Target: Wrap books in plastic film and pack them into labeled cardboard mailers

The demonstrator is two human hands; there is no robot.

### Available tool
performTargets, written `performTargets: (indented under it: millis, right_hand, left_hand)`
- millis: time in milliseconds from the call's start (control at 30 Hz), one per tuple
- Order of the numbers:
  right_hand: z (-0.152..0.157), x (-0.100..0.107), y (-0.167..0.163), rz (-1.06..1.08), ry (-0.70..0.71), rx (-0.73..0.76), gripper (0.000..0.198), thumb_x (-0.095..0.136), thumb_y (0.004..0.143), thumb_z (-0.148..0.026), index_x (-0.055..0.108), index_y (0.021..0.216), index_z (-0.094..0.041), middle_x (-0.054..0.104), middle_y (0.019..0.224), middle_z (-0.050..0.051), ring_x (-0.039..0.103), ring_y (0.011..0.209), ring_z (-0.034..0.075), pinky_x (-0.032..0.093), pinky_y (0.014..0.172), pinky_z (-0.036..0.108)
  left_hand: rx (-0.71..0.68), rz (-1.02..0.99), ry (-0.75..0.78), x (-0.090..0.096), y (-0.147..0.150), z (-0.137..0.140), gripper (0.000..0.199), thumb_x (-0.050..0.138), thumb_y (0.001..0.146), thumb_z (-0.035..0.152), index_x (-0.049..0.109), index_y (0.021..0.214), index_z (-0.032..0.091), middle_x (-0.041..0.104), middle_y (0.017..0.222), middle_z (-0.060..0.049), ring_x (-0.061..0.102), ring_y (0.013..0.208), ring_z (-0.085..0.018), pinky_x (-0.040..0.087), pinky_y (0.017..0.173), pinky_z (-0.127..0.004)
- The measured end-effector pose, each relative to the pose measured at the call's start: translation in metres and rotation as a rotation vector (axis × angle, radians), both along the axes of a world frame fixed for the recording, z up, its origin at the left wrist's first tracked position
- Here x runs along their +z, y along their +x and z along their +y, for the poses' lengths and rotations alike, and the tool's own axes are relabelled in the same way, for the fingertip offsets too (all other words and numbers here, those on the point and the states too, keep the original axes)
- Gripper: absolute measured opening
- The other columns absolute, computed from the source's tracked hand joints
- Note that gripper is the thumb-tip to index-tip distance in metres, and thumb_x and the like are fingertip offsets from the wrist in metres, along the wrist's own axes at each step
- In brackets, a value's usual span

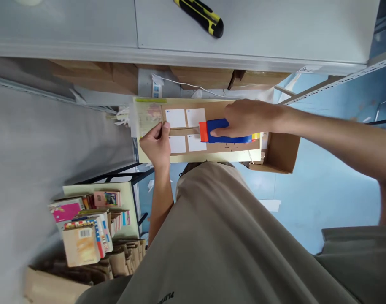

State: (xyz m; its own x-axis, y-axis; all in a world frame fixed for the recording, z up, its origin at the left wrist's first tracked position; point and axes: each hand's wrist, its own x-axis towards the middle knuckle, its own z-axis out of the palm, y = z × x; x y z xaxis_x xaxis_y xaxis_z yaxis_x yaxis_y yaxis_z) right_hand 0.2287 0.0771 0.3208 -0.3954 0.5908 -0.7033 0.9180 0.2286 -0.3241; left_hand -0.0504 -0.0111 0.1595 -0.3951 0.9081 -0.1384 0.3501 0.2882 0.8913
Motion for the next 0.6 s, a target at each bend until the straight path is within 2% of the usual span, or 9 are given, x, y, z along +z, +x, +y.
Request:
performTargets:
  millis: [100,200,267,367,467,533,600]
  right_hand:
    - [-0.001,0.031,0.039,-0.182,-0.035,0.022,0.078,0.068,0.106,-0.093,0.076,0.083,-0.019,0.066,0.073,0.004,0.073,0.079,0.023,0.04,0.072,0.035]
    - [0.005,0.057,0.107,-0.4,-0.063,-0.001,0.091,0.063,0.102,-0.102,0.072,0.068,-0.018,0.06,0.059,-0.001,0.06,0.058,0.011,0.034,0.064,0.035]
    - [0.012,0.065,0.158,-0.46,-0.069,-0.078,0.087,0.068,0.098,-0.1,0.078,0.072,-0.017,0.067,0.062,-0.004,0.058,0.055,0.008,0.037,0.064,0.036]
    - [0.023,0.067,0.212,-0.473,-0.112,-0.208,0.072,0.08,0.093,-0.089,0.085,0.084,-0.017,0.08,0.078,-0.005,0.065,0.06,0.007,0.041,0.065,0.039]
    - [0.021,0.062,0.228,-0.505,-0.155,-0.211,0.065,0.087,0.092,-0.079,0.083,0.079,-0.015,0.082,0.079,-0.005,0.07,0.064,0.008,0.043,0.067,0.04]
    - [0.01,0.054,0.23,-0.457,-0.122,-0.216,0.074,0.077,0.099,-0.083,0.078,0.071,-0.015,0.082,0.081,-0.003,0.074,0.073,0.011,0.043,0.068,0.041]
    - [-0.01,0.04,0.237,-0.334,0.039,-0.322,0.088,0.05,0.112,-0.09,0.073,0.069,-0.016,0.086,0.095,0.0,0.079,0.09,0.015,0.045,0.072,0.042]
  left_hand:
    - [0.014,0.07,0.016,-0.002,-0.001,-0.001,0.039,0.083,0.1,0.055,0.075,0.081,0.022,0.062,0.068,0.003,0.067,0.08,-0.019,0.049,0.068,-0.024]
    - [0.053,0.177,0.047,-0.005,0.0,-0.001,0.029,0.08,0.103,0.043,0.085,0.091,0.017,0.073,0.075,0.002,0.068,0.078,-0.017,0.052,0.076,-0.027]
    - [0.07,0.224,0.044,-0.007,0.004,-0.002,0.023,0.08,0.103,0.035,0.09,0.101,0.014,0.081,0.084,0.001,0.069,0.08,-0.017,0.054,0.08,-0.028]
    - [0.056,0.239,0.011,-0.008,0.013,-0.003,0.021,0.081,0.103,0.026,0.093,0.11,0.011,0.087,0.091,0.001,0.071,0.084,-0.017,0.056,0.083,-0.027]
    - [0.058,0.302,-0.008,-0.007,0.026,-0.004,0.019,0.079,0.105,0.023,0.092,0.109,0.01,0.083,0.086,0.002,0.071,0.086,-0.017,0.058,0.085,-0.027]
    - [0.079,0.368,-0.028,-0.006,0.032,-0.004,0.022,0.075,0.107,0.022,0.092,0.112,0.01,0.083,0.088,0.002,0.072,0.089,-0.018,0.059,0.087,-0.027]
    - [0.077,0.417,-0.057,-0.005,0.036,-0.004,0.024,0.072,0.109,0.024,0.091,0.117,0.01,0.085,0.094,0.001,0.072,0.092,-0.018,0.059,0.087,-0.028]
